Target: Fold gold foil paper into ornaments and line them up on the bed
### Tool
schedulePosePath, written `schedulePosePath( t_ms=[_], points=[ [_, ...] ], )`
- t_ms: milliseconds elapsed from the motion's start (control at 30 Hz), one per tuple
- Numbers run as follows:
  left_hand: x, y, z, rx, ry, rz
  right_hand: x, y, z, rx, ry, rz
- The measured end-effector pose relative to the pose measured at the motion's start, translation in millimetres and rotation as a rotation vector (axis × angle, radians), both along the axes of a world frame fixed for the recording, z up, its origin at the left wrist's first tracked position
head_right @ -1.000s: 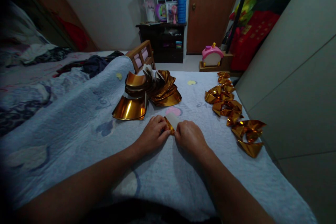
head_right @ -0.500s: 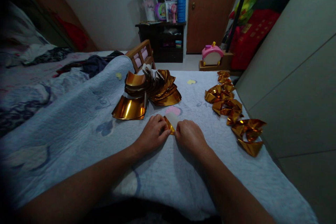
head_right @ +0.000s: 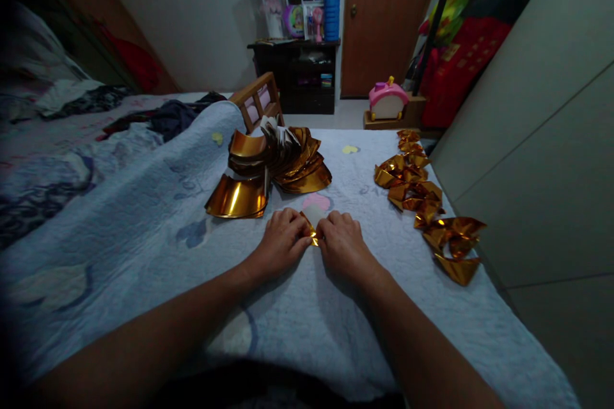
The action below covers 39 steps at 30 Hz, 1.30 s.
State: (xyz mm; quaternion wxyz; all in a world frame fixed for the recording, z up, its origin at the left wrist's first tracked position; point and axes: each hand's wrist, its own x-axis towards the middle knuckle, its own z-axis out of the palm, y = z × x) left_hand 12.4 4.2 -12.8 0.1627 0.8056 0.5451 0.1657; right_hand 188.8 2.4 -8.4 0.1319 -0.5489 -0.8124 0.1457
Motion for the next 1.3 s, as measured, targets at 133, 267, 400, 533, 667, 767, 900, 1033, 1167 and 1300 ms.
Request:
schedulePosePath(
  t_ms=[133,267,400,533,667,767,900,1033,1167,1300],
  points=[
    [0.2,0.7,0.1,-0.001,0.023,-0.004,-2.7,-0.4,1.4,0.003,-0.065,-0.018],
    [-1.7,1.4,-1.2,-0.002,0.032,-0.025,-6.9,-2.8,2.8,0.043,-0.114,-0.033],
    [-3.8,2.2,-0.8,-0.021,0.029,-0.050,-10.6,-4.5,2.0,0.077,-0.144,-0.065],
    [-3.8,2.2,2.2,-0.053,0.044,-0.045,-10.4,-4.8,0.7,0.110,-0.161,-0.105],
    [-3.3,2.0,4.2,-0.056,0.037,-0.050,-7.8,-4.8,-0.2,0.135,-0.163,-0.119],
    [-3.5,2.1,4.7,-0.059,0.037,-0.049,-6.6,-4.8,-1.2,0.143,-0.140,-0.129],
    [-4.0,1.9,5.1,-0.066,0.022,-0.051,-4.2,-4.4,-2.6,0.140,-0.094,-0.124],
    [-4.5,1.4,4.2,-0.055,0.011,-0.054,1.1,-3.4,-3.1,0.102,-0.066,-0.087],
    [-4.8,1.1,3.1,-0.042,-0.005,-0.057,5.8,-1.3,-3.1,0.075,-0.053,-0.061],
    [-4.9,1.5,2.6,-0.041,-0.011,-0.053,8.0,1.5,-3.3,0.042,-0.041,-0.052]
  ],
)
